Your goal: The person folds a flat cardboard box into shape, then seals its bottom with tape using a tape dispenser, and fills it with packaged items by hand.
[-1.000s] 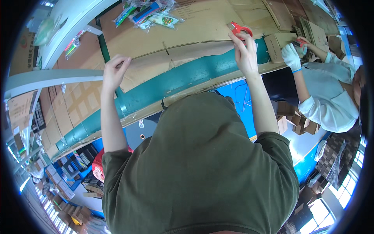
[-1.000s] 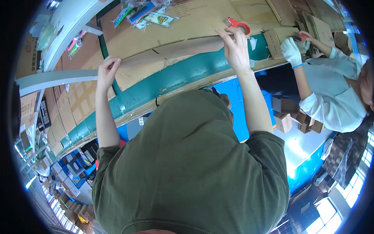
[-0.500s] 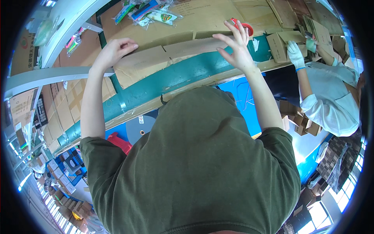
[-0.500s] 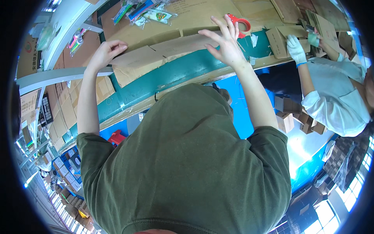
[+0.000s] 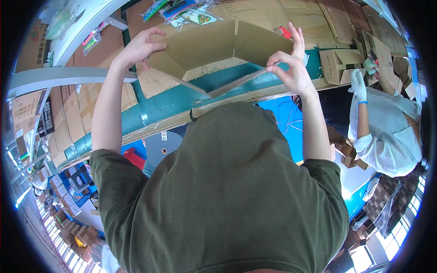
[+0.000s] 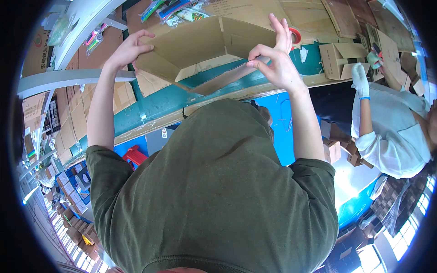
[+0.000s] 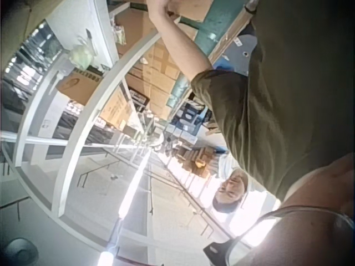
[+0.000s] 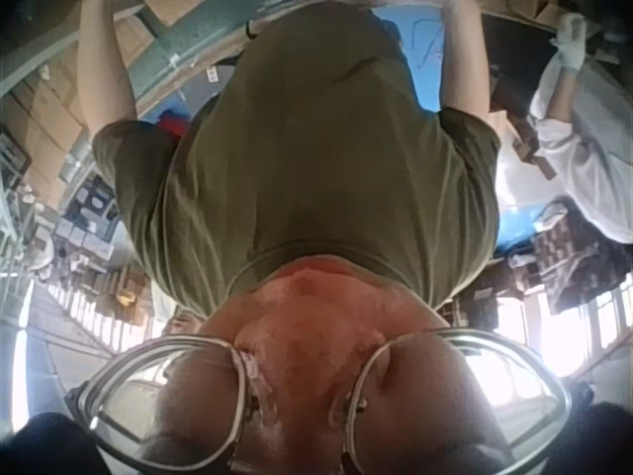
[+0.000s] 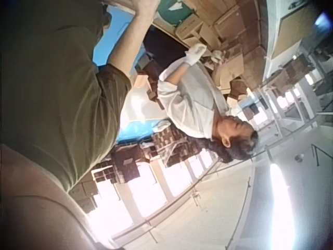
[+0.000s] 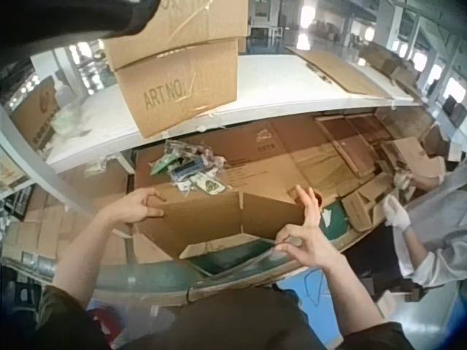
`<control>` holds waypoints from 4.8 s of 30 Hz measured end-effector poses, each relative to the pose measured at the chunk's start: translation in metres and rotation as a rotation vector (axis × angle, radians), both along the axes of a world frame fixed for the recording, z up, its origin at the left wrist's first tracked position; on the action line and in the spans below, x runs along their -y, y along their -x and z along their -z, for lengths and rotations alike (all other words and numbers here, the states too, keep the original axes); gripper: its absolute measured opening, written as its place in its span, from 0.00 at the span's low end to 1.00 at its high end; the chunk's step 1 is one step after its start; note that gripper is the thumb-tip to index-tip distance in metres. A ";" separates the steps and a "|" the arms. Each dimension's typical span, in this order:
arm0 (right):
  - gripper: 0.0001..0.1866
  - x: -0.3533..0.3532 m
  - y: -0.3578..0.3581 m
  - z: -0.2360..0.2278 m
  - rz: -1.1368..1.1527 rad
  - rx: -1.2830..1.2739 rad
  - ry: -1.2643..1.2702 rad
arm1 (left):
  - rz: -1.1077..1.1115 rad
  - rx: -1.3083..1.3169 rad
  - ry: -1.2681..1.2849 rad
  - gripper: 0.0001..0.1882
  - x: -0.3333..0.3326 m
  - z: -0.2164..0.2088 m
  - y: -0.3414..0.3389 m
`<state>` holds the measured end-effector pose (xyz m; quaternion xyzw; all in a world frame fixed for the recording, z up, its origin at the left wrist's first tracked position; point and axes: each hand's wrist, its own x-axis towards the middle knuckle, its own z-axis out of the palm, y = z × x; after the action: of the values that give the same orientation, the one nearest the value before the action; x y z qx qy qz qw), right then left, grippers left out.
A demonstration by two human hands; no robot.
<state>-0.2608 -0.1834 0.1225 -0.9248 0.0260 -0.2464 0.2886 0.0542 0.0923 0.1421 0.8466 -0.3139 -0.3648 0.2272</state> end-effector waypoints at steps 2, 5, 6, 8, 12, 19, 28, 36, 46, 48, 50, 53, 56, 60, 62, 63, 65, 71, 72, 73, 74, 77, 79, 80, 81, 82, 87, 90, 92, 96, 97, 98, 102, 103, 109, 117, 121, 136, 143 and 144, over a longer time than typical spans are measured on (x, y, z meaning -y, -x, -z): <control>0.10 0.000 0.001 0.001 -0.061 -0.085 0.020 | 0.006 -0.014 0.035 0.17 0.004 0.005 -0.007; 0.13 -0.010 0.004 0.002 -0.161 -0.264 0.075 | 0.034 -0.017 -0.067 0.15 0.012 0.013 0.002; 0.13 -0.015 0.006 0.005 -0.165 -0.306 0.051 | 0.058 0.173 -0.033 0.14 0.010 0.018 0.011; 0.13 -0.028 0.013 0.001 -0.140 -0.397 0.006 | 0.033 0.357 0.031 0.17 0.011 0.013 0.039; 0.14 -0.044 0.024 0.002 -0.079 -0.367 -0.004 | -0.107 0.404 0.212 0.15 0.005 0.007 0.095; 0.18 -0.043 0.025 -0.001 -0.070 -0.356 0.090 | -0.677 0.028 0.852 0.40 -0.059 0.075 0.182; 0.42 -0.036 0.010 -0.016 -0.022 -0.533 0.118 | -0.391 0.226 0.607 0.26 -0.069 0.062 0.201; 0.09 0.005 0.003 -0.015 -0.259 -0.530 0.031 | -0.018 0.239 0.350 0.19 -0.093 0.039 0.177; 0.12 0.082 -0.072 0.022 -0.021 -0.164 -0.909 | -0.410 -0.286 0.878 0.36 -0.050 0.055 0.092; 0.13 0.091 -0.095 0.028 0.018 -0.248 -1.022 | -0.484 -0.390 0.738 0.38 -0.056 0.118 0.085; 0.17 0.096 -0.109 0.041 0.182 -0.362 -1.112 | -0.534 -0.513 0.589 0.41 -0.063 0.169 0.095; 0.17 0.092 -0.124 0.067 0.272 -0.131 -1.136 | -0.395 -0.397 0.417 0.48 -0.067 0.192 0.109; 0.17 0.074 -0.131 0.067 0.326 -0.073 -1.248 | -0.097 0.107 0.274 0.50 -0.078 0.186 0.128; 0.18 0.075 -0.133 0.078 0.317 -0.084 -1.301 | -0.253 0.280 0.299 0.43 -0.089 0.203 0.122; 0.19 0.080 -0.135 0.079 0.231 -0.063 -1.306 | -0.386 0.178 0.435 0.37 -0.094 0.207 0.115; 0.20 0.080 -0.139 0.079 0.155 -0.040 -1.315 | -0.416 0.158 0.306 0.29 -0.093 0.199 0.113; 0.23 0.070 -0.148 0.076 0.149 -0.044 -1.340 | -0.458 0.157 0.172 0.23 -0.092 0.179 0.107; 0.39 0.074 -0.145 0.118 0.230 -0.279 -1.111 | -0.534 0.494 0.171 0.19 -0.089 0.051 0.139; 0.43 0.087 -0.144 0.142 0.249 -0.404 -0.980 | -0.473 0.553 0.183 0.17 -0.093 0.041 0.135; 0.43 0.081 -0.142 0.145 0.242 -0.415 -0.982 | -0.481 0.550 0.173 0.17 -0.095 0.030 0.135; 0.44 0.074 -0.135 0.150 0.194 -0.512 -1.119 | -0.367 0.542 0.103 0.16 -0.096 0.020 0.132; 0.45 0.025 -0.108 0.131 0.089 -0.640 -1.129 | -0.268 0.461 -0.006 0.16 -0.093 0.024 0.127; 0.45 0.007 -0.082 0.123 -0.069 -0.755 -1.234 | -0.437 0.319 -0.082 0.17 -0.085 0.023 0.119; 0.46 -0.004 -0.078 0.120 -0.076 -0.704 -1.164 | -0.473 0.366 -0.092 0.17 -0.080 0.018 0.123; 0.46 -0.008 -0.079 0.111 -0.065 -0.707 -1.168 | -0.465 0.359 -0.093 0.17 -0.080 0.019 0.128; 0.46 -0.009 -0.083 0.098 -0.065 -0.705 -1.286 | -0.520 0.333 -0.066 0.16 -0.079 0.019 0.131; 0.39 -0.021 -0.110 0.053 -0.158 -0.471 -0.992 | -0.814 0.263 0.457 0.13 -0.083 0.074 0.134; 0.40 -0.033 -0.100 0.044 -0.142 -0.516 -0.978 | -0.861 -0.081 1.323 0.12 -0.093 0.106 0.132; 0.40 -0.034 -0.093 0.041 -0.160 -0.530 -0.938 | -0.654 0.146 1.172 0.16 -0.094 0.102 0.149; 0.43 -0.033 -0.085 0.050 -0.197 -0.507 -0.845 | -0.402 0.356 0.946 0.26 -0.093 0.101 0.151; 0.44 -0.031 -0.083 0.051 -0.206 -0.472 -0.819 | -0.391 0.443 0.862 0.24 -0.091 0.097 0.149; 0.44 -0.029 -0.081 0.052 -0.201 -0.472 -0.810 | -0.391 0.440 0.871 0.24 -0.086 0.093 0.147; 0.43 -0.031 -0.078 0.045 -0.269 -0.374 -0.659 | -0.540 0.396 0.649 0.22 -0.060 0.070 0.149; 0.41 -0.028 -0.079 0.044 -0.313 -0.347 -0.697 | -0.569 0.392 0.527 0.21 -0.054 0.066 0.150; 0.44 -0.025 -0.074 0.060 -0.364 -0.394 -0.445 | -0.592 0.800 0.566 0.18 -0.042 0.111 0.144; 0.32 -0.026 -0.063 0.099 -0.246 -0.444 -0.678 | -0.406 0.756 0.953 0.47 -0.065 0.138 0.135; 0.34 -0.020 -0.063 0.118 -0.181 -0.462 -0.838 | -0.267 0.977 0.674 0.43 -0.079 0.122 0.136; 0.45 -0.015 -0.068 -0.006 -0.528 -0.787 0.147 | 0.279 0.284 -0.013 0.48 -0.057 0.018 0.138; 0.22 -0.031 -0.072 0.029 -0.372 -0.555 0.423 | 0.262 0.445 -0.031 0.31 -0.044 0.058 0.133; 0.16 -0.036 -0.071 0.041 -0.278 -0.395 0.473 | 0.214 0.622 0.006 0.28 -0.041 0.085 0.140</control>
<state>-0.1896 -0.1478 0.0816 -0.9908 -0.1027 -0.0201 0.0863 -0.0859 0.1337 0.0567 0.8790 -0.4565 -0.1095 0.0833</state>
